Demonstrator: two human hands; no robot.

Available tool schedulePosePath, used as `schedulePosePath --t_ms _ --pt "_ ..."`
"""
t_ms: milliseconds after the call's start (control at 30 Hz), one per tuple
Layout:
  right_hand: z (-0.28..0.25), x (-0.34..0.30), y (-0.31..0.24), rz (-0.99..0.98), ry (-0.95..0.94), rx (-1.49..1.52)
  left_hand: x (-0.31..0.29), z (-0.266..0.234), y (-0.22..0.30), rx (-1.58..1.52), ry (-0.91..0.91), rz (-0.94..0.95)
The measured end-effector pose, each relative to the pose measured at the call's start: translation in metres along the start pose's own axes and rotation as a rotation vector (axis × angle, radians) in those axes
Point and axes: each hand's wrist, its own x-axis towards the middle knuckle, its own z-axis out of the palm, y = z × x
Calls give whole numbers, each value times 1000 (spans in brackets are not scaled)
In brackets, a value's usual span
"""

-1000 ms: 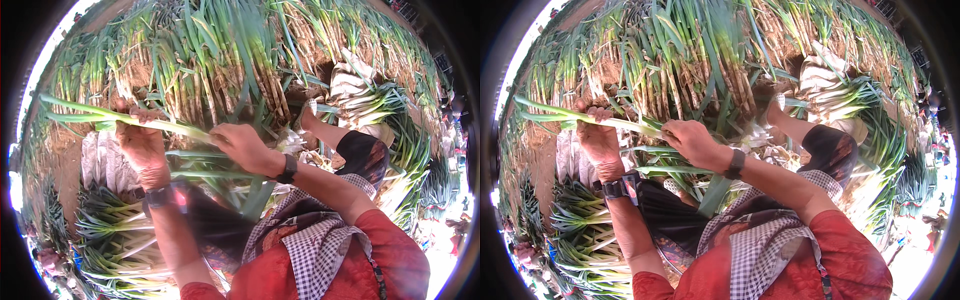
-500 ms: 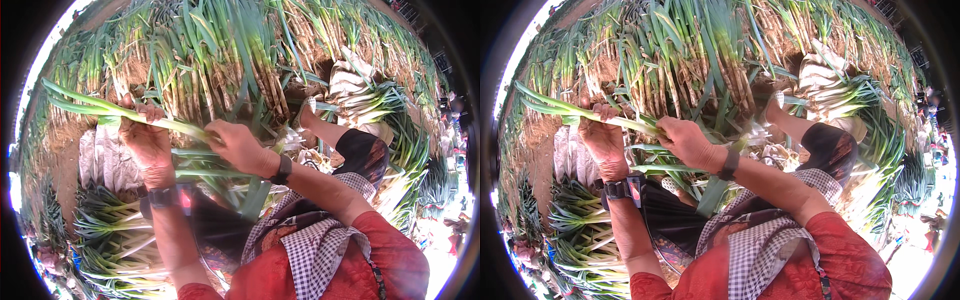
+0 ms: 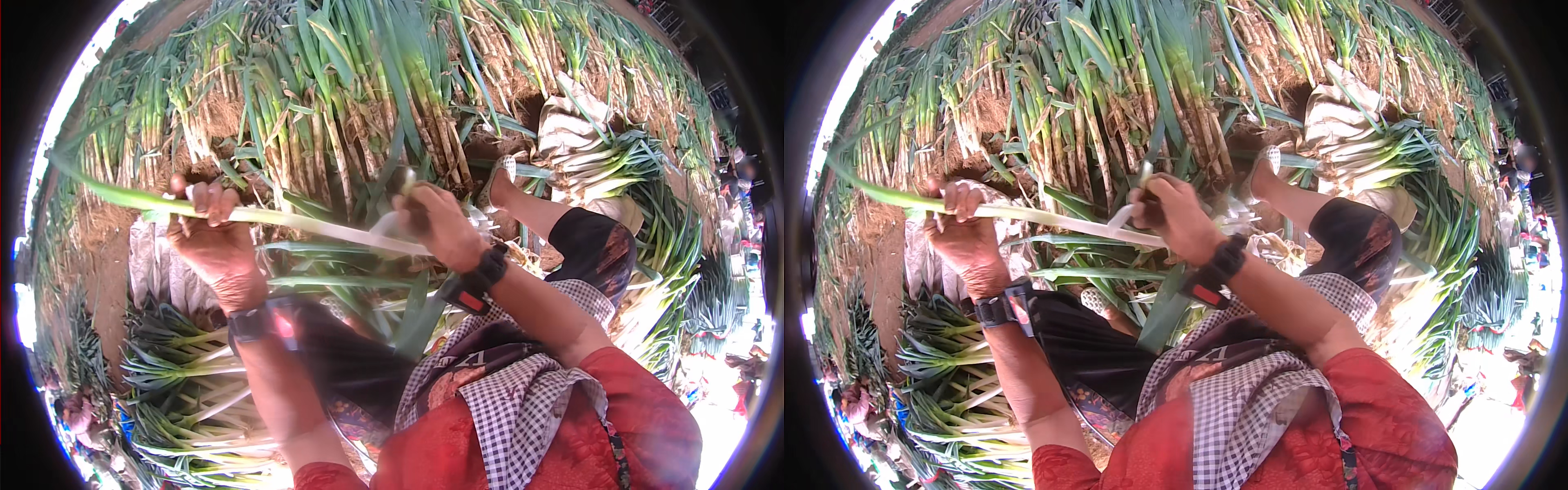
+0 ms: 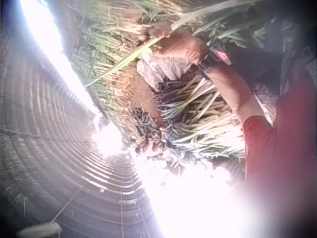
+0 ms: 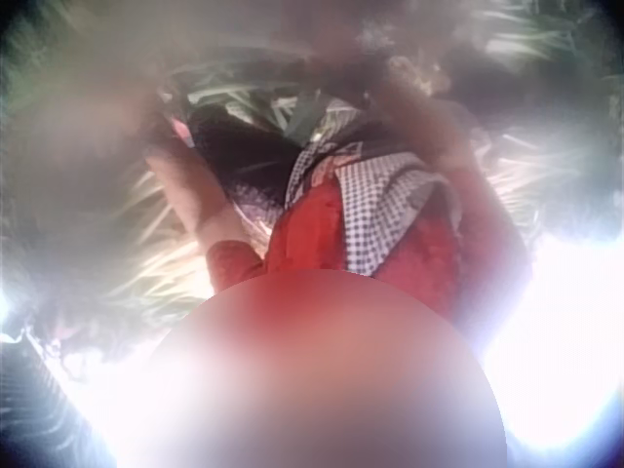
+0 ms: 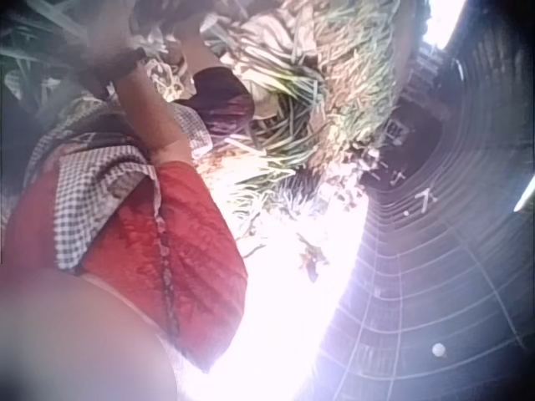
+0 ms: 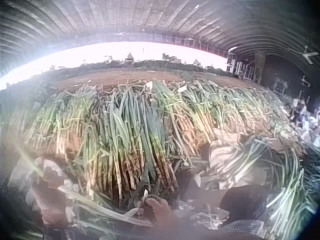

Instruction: Cleaning and preparing leeks by stripping outer leaves in an agricultural setting.

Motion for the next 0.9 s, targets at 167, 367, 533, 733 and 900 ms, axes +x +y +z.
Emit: schedulePosePath --t_ms 167,367,533,733,900 --pt "-103 -32 36 -386 -15 -1022 6 -2 25 -8 -48 76" --pt "-148 -38 43 64 -57 -1335 6 -14 29 52 13 112" --pt "-73 -26 10 -286 -131 -909 11 -25 33 20 18 76" --pt "-75 -28 32 -82 -411 -1339 6 -45 54 102 174 125" --pt "-192 -70 99 149 -395 -1510 3 -57 89 250 214 299"
